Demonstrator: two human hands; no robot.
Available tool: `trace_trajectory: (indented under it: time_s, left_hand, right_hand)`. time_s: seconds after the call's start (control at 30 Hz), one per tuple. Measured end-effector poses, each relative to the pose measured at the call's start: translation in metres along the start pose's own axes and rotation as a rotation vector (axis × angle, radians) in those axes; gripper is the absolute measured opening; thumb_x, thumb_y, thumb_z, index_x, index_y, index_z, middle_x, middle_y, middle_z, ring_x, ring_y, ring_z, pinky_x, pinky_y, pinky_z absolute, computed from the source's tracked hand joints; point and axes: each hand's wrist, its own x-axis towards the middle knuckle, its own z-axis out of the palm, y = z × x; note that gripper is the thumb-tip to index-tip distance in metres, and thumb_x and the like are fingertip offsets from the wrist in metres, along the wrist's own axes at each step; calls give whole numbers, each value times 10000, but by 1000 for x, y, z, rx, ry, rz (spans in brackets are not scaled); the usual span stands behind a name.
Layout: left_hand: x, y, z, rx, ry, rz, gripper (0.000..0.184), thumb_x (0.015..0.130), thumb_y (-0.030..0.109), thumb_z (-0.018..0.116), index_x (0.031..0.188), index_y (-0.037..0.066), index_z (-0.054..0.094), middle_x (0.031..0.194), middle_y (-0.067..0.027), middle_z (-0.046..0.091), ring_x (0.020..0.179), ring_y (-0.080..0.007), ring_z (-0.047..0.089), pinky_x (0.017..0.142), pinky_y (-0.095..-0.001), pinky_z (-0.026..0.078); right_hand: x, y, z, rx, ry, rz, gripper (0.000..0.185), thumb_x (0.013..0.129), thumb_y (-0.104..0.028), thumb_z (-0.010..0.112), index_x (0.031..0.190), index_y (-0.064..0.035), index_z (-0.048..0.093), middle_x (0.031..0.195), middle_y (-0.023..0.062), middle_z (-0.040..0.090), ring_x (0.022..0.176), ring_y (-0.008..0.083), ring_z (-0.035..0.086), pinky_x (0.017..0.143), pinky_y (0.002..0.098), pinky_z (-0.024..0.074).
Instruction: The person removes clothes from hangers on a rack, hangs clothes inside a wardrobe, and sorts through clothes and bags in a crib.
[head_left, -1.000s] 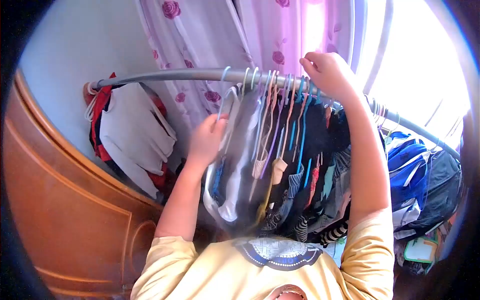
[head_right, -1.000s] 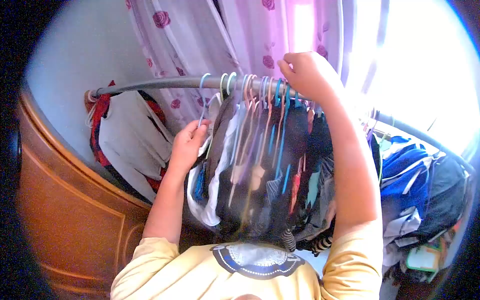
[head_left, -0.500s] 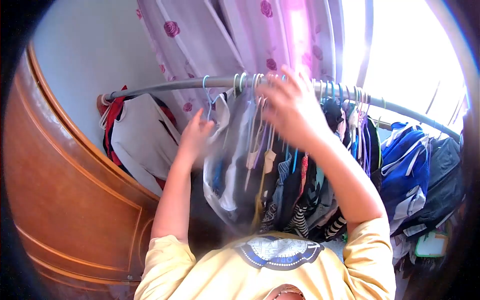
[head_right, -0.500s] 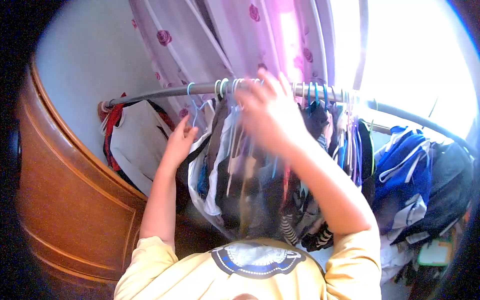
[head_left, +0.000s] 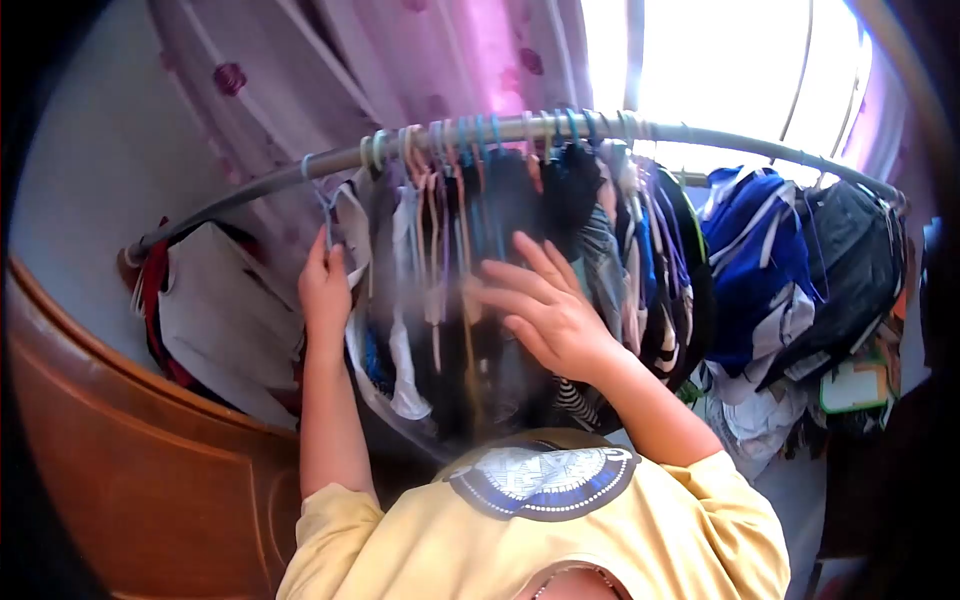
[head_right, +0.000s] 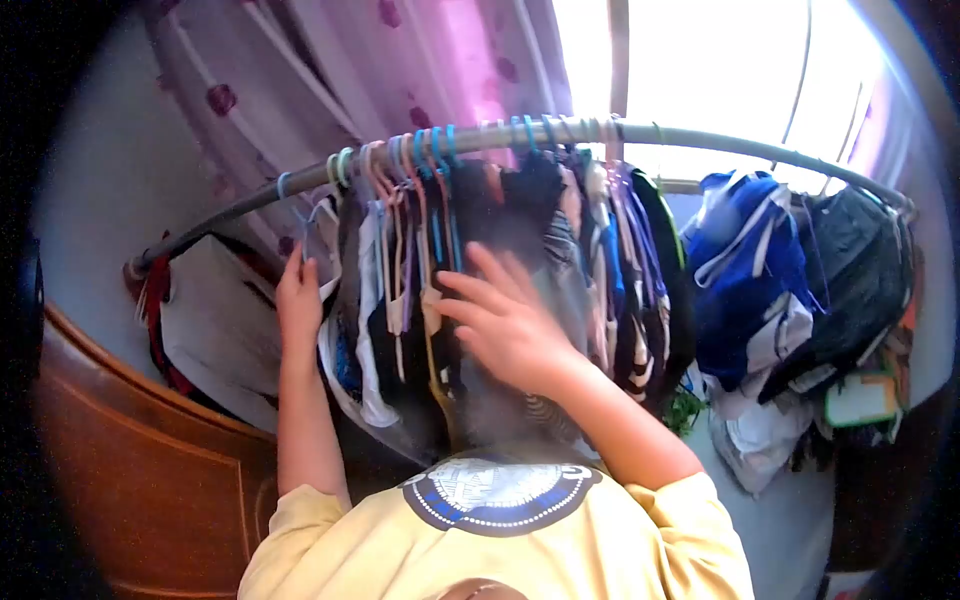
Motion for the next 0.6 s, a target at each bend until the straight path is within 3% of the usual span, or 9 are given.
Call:
trace_trajectory:
  time_s: [0.1, 0.17, 0.27, 0.37, 0.43, 0.53, 0.6]
  left_hand:
    - [3, 3, -5, 26, 29, 14, 445, 1025, 231, 585, 1445, 84, 578, 945, -222, 693, 861, -273, 669, 837, -386, 517]
    - [6, 0, -10, -31, -8, 0, 439, 1046, 254, 569, 1463, 115, 582, 882, -135, 686, 814, -196, 631, 820, -339, 509]
    - [7, -12, -27, -443, -160, -154, 430, 1085, 299, 512, 1481, 146, 584, 828, -29, 644, 771, -117, 563, 778, -271, 473]
    - [-18, -11, -39, -502, -134, -134, 449, 1129, 350, 437, 1490, 122, 576, 852, 39, 593, 802, -71, 512, 829, -208, 417]
    - [-35, -14, -49, -234, -153, -101, 425, 1129, 328, 437, 1448, 104, 608, 903, 35, 629, 845, -67, 532, 840, -214, 421]
    - [-37, -15, -39, -233, 64, 90, 368, 1127, 289, 436, 1274, 60, 684, 1013, -23, 670, 974, -126, 591, 940, -269, 447]
    - [-28, -12, -43, -280, 81, 13, 366, 1126, 288, 437, 1221, 41, 690, 1097, -58, 689, 1052, -139, 601, 985, -283, 436]
  right_hand:
    - [-9, 1, 7, 52, 54, 24, 368, 904, -82, 659, 1270, -121, 677, 1515, 121, 526, 1514, 441, 305, 1231, 612, 229]
    - [-11, -2, 8, 49, 58, 49, 355, 923, -76, 601, 1265, -120, 685, 1513, 131, 531, 1505, 462, 316, 1228, 589, 234]
    - [-13, -2, 10, 43, 52, 65, 325, 956, -122, 556, 1251, -121, 693, 1510, 136, 531, 1512, 452, 308, 1236, 564, 224]
    - [-13, -4, 11, 38, 56, 81, 315, 975, -144, 535, 1245, -121, 694, 1505, 137, 534, 1515, 447, 304, 1239, 560, 218]
    - [-13, -5, 13, 29, 63, 85, 307, 988, -162, 524, 1239, -120, 697, 1502, 135, 536, 1514, 444, 310, 1238, 563, 218]
    - [-13, -4, 17, 28, 69, 88, 302, 994, -166, 523, 1233, -117, 700, 1503, 133, 536, 1512, 446, 316, 1235, 572, 219]
    - [-14, -3, 19, 25, 78, 85, 302, 996, -162, 518, 1233, -117, 700, 1502, 134, 536, 1512, 446, 316, 1234, 575, 219]
